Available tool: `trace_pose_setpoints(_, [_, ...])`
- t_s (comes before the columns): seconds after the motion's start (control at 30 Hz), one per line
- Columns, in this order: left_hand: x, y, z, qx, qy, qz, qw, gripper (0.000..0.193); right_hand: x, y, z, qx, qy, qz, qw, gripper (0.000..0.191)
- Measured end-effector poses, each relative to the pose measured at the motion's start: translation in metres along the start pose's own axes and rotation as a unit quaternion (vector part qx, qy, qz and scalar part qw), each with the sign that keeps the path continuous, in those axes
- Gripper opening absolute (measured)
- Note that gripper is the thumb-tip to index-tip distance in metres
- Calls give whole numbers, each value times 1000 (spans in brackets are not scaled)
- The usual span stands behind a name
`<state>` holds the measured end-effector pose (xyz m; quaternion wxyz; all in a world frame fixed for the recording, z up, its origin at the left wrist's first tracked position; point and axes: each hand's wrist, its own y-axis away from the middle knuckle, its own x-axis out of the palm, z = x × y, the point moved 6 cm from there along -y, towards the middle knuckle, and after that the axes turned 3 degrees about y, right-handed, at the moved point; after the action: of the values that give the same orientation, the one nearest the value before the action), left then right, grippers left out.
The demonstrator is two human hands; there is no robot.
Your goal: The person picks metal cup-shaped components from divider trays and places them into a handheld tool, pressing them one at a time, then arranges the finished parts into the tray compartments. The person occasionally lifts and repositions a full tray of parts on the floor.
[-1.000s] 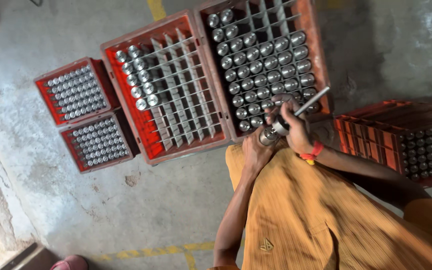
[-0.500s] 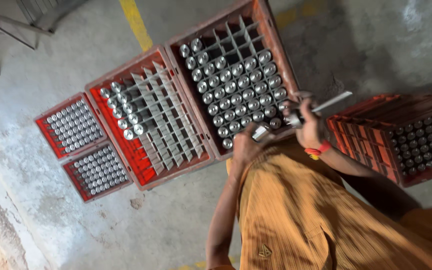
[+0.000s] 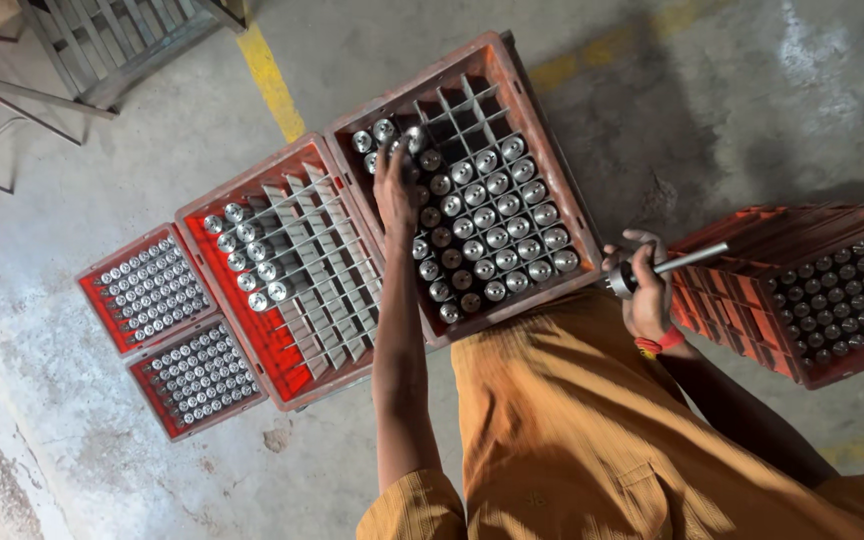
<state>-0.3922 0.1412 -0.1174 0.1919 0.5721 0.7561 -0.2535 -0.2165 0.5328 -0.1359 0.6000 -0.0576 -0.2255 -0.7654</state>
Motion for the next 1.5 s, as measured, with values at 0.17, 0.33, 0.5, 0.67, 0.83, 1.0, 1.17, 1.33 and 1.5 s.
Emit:
trace_pose_setpoints(0.17, [-51, 59, 11, -4, 61, -135, 989, 28, 5, 11, -13, 28, 24, 20, 999, 37])
trace_pose_setpoints(0.33, [-170, 153, 46, -68, -127, -168, 975, 69, 7, 20, -16, 22, 23, 40, 999, 38])
trace_pose_setpoints(0.5, [-235, 187, 118, -332, -235, -61, 911, 78, 26, 32, -16, 50, 45, 57, 996, 36])
trace_pose_setpoints(0.67, [-230, 163, 137, -210, -313, -44, 925, 75, 71, 34, -18, 52, 63, 125, 989, 29])
trace_pose_setpoints(0.83, [-224, 137, 141, -220, -275, -21, 936, 41, 104, 39, -34, 65, 94, 179, 977, 28])
trace_pose_setpoints(1.0, [-270, 172, 106, -277, -153, -118, 941, 55, 89, 52, -45, 95, 104, 173, 975, 30])
trace_pose_setpoints(1.17, [-254, 230, 48, -60, 396, -245, 883, 62, 71, 49, -56, 126, 92, 147, 977, 31])
trace_pose_setpoints(1.33, [-99, 248, 41, -377, 476, -230, 760, 22, 109, 46, -60, 140, 62, 194, 969, 35])
trace_pose_setpoints(1.5, [-42, 262, -61, -287, 220, 6, 932, 38, 161, 50, -28, 155, 50, 220, 962, 38])
